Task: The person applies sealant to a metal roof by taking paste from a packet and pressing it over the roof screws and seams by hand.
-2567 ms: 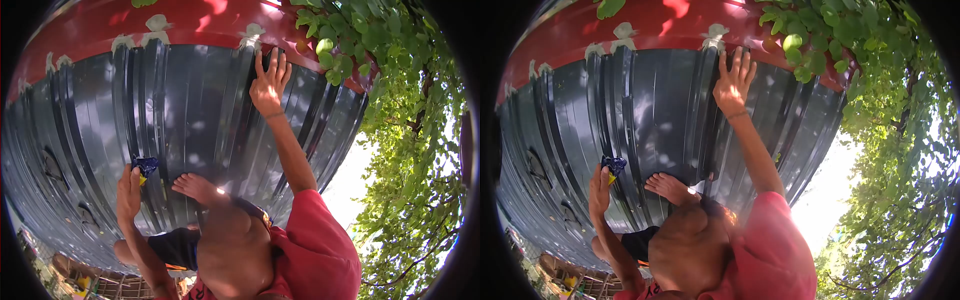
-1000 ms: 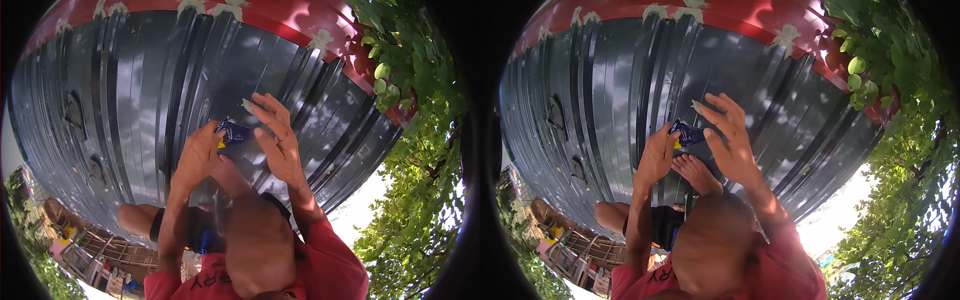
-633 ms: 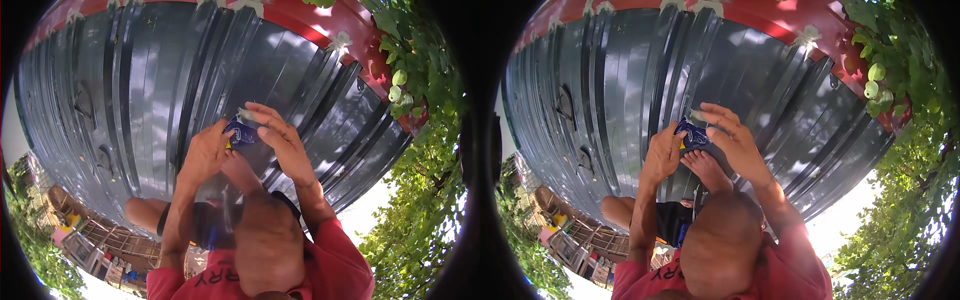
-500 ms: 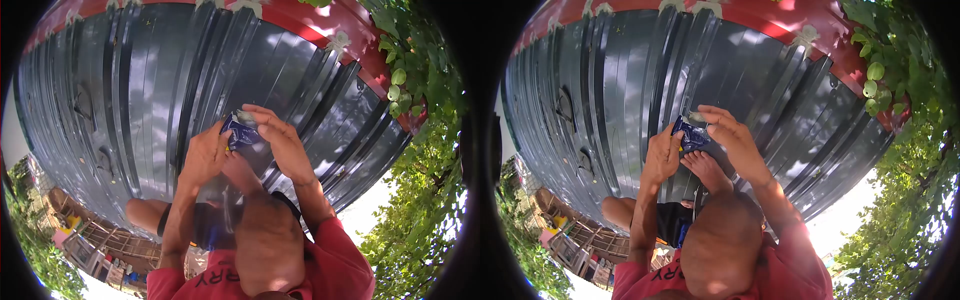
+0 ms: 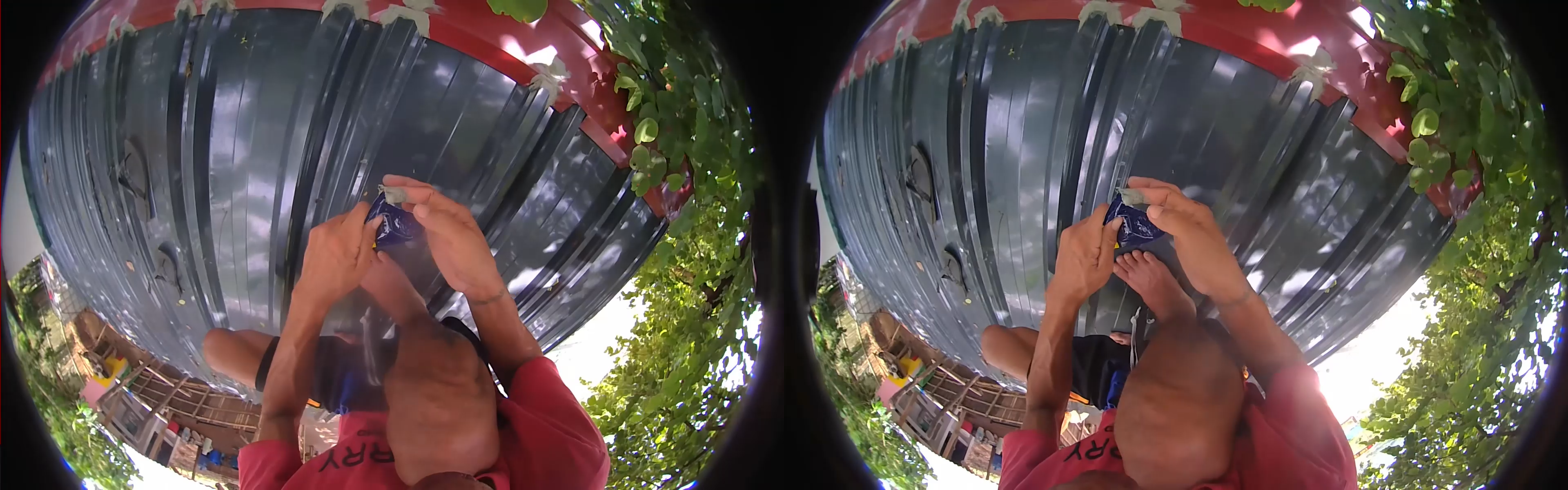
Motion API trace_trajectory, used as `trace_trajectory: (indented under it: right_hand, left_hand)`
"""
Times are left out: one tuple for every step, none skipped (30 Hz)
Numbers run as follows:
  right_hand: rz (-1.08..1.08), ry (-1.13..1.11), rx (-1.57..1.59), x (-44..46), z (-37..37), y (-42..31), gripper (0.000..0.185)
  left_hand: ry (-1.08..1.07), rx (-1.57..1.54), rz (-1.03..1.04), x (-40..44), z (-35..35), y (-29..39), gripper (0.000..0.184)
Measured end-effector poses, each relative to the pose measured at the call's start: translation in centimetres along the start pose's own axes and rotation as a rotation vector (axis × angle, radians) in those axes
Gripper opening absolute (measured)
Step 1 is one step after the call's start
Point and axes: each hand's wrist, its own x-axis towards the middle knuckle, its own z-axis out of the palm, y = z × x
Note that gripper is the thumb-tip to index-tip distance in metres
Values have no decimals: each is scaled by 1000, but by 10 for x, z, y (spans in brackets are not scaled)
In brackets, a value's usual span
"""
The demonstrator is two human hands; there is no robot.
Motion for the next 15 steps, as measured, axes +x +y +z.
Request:
trace_trajectory:
  right_hand:
    - [-6, 7, -10, 0, 0, 1, 34]
    - [-13, 14, -21, 0, 0, 1, 34]
    - [-21, 22, -33, -1, 1, 2, 34]
    - [-29, 11, -39, -1, 0, 1, 35]
    - [-37, 2, -46, -2, -1, -2, 35]
    - [-46, -4, -57, -4, -4, -6, 36]
    - [-109, 19, -50, -6, -8, -17, 37]
    - [-175, 48, -51, -8, -13, -34, 38]
    - [-247, 81, -58, -10, -22, -49, 40]
    - [-345, 221, -163, -10, -36, -62, 40]
    - [-441, 359, -263, -7, -52, -72, 40]
    - [-495, 564, -575, 1, -78, -75, 42]
    - [-545, 748, -1017, 8, -97, -79, 41]
    - [-647, 811, -1326, 17, -127, -73, 41]
    - [-666, 822, -1414, 27, -140, -73, 42]
  left_hand:
    - [0, 18, -11, 0, 0, 0, 18]
    - [0, 35, -21, -1, 1, -1, 18]
    - [1, 52, -30, -1, 2, -2, 17]
    - [11, 86, -71, -1, 3, -3, 17]
    - [21, 119, -111, -2, 3, -6, 17]
    - [30, 146, -149, -1, 5, -9, 17]
    - [14, 214, -221, -4, 8, -20, 18]
    - [-5, 272, -288, -8, 9, -34, 19]
    - [13, 286, -315, -13, 9, -45, 21]
    - [30, 299, -339, -19, 7, -55, 24]
    - [24, 272, -369, -23, 2, -57, 26]
    - [16, 251, -403, -27, -4, -58, 27]
    - [2, 242, -408, -33, -6, -62, 28]
    - [-6, 237, -417, -39, -8, -66, 29]
    - [-8, 235, -431, -42, -8, -69, 30]
